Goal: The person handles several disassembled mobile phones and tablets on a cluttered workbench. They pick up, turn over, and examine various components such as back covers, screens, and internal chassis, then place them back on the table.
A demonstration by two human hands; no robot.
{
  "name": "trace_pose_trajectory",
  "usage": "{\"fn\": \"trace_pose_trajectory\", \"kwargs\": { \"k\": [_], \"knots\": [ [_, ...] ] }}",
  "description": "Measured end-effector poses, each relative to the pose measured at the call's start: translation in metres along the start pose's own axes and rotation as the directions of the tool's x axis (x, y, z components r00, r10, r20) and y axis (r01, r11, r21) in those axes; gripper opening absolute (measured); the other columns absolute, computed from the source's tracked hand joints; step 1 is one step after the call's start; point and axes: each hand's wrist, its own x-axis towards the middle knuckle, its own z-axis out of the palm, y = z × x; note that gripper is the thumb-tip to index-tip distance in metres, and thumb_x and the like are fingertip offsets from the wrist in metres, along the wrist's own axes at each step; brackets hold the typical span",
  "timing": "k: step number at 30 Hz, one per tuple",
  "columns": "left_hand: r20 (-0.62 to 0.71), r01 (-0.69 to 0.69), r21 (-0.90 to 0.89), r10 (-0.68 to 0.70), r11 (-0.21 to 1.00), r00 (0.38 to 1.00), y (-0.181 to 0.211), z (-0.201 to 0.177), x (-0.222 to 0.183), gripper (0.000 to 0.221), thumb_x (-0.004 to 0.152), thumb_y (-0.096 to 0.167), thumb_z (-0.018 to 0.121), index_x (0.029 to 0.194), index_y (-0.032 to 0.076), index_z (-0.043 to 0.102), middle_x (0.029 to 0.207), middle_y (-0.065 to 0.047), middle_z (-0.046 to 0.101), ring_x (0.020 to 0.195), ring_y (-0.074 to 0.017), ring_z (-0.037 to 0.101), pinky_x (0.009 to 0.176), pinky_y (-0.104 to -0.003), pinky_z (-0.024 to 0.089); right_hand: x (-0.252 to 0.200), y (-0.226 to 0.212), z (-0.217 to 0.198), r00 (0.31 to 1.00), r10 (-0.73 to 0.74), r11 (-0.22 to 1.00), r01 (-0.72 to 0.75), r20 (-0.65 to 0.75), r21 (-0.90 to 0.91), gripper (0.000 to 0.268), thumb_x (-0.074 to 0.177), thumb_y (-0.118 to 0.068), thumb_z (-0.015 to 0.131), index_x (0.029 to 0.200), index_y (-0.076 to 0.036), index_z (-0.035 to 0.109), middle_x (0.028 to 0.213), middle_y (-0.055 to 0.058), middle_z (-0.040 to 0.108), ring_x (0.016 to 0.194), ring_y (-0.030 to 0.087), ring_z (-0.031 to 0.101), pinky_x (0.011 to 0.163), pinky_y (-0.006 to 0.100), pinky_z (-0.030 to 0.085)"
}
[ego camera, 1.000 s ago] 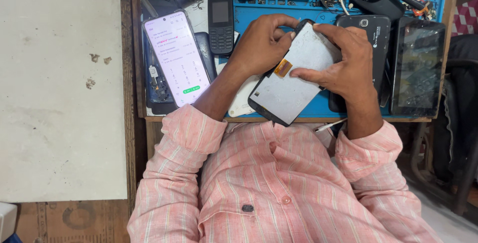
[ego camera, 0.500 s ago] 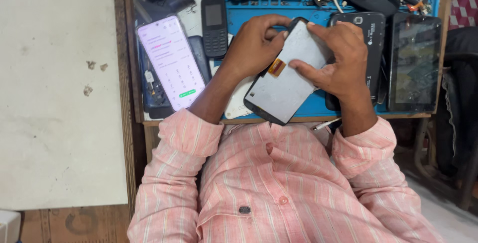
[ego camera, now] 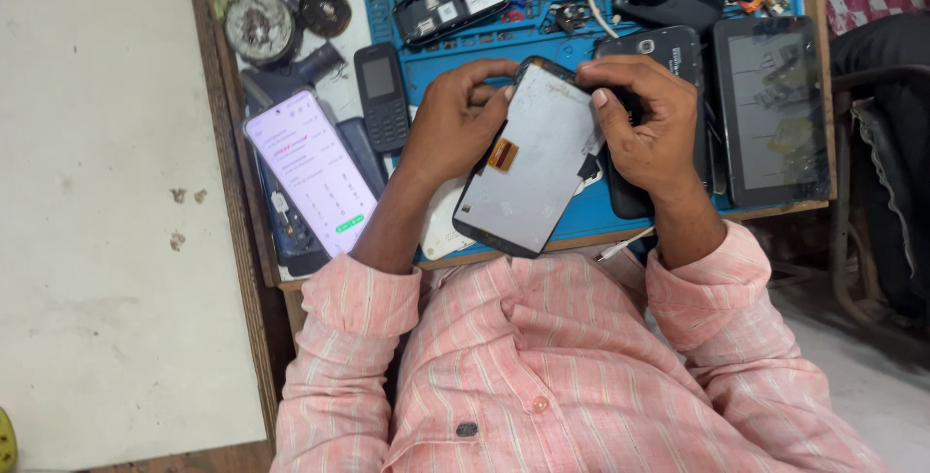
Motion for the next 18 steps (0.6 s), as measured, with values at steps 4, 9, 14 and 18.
{"fn": "trace_pose_trajectory", "kwargs": {
  "k": [4, 9, 14, 18],
  "knots": [
    [0.009, -0.017, -0.127, 0.019, 0.992, 1.0, 0.0, 0.002, -0.003, 0.029, 0.101, 0.006, 0.06, 0.129, -0.002, 0.064, 0.093, -0.009, 0.079, 0.08, -0.0067, 0.071, 0.068, -0.022, 0.058, -0.002, 0.002, -0.004, 0.996, -0.024, 1.0, 0.025, -0.082, 0.001, 0.022, 0.101, 0.012, 0.062, 0.119, 0.002, 0.07, 0.121, 0.015, 0.072, 0.112, 0.02, 0.071, 0.1, 0.028, 0.055],
    [-0.075, -0.15, -0.134, 0.141, 0.979, 0.987, -0.001, 0.004, -0.008, 0.031, 0.104, 0.005, 0.062, 0.134, -0.002, 0.064, 0.093, -0.007, 0.074, 0.08, -0.004, 0.063, 0.07, -0.02, 0.054, -0.007, 0.004, -0.002, 0.973, 0.189, 0.932, -0.135, -0.134, 0.336, 0.032, 0.103, 0.004, 0.065, 0.135, 0.001, 0.06, 0.132, 0.01, 0.063, 0.114, 0.012, 0.064, 0.096, 0.025, 0.054],
    [-0.166, -0.301, -0.01, 0.295, 0.954, 0.941, 0.001, 0.003, -0.019, 0.033, 0.104, 0.006, 0.063, 0.136, -0.001, 0.063, 0.098, -0.008, 0.075, 0.085, -0.0046, 0.067, 0.074, -0.02, 0.055, -0.02, 0.007, 0.001, 0.96, 0.275, 0.732, -0.247, 0.057, 0.635, 0.05, 0.104, -0.007, 0.071, 0.149, 0.002, 0.05, 0.122, 0.007, 0.064, 0.111, 0.007, 0.061, 0.093, 0.023, 0.053],
    [-0.218, -0.323, 0.031, 0.322, 0.946, 0.921, 0.002, 0.004, -0.028, 0.033, 0.104, 0.006, 0.064, 0.136, -0.001, 0.064, 0.1, -0.009, 0.076, 0.083, -0.0052, 0.066, 0.073, -0.02, 0.054, -0.026, 0.013, 0.008, 0.946, 0.313, 0.682, -0.287, 0.086, 0.672, 0.034, 0.103, -0.01, 0.071, 0.131, 0.004, 0.058, 0.112, 0.009, 0.071, 0.099, 0.008, 0.066, 0.085, 0.023, 0.055]
  ]
}}
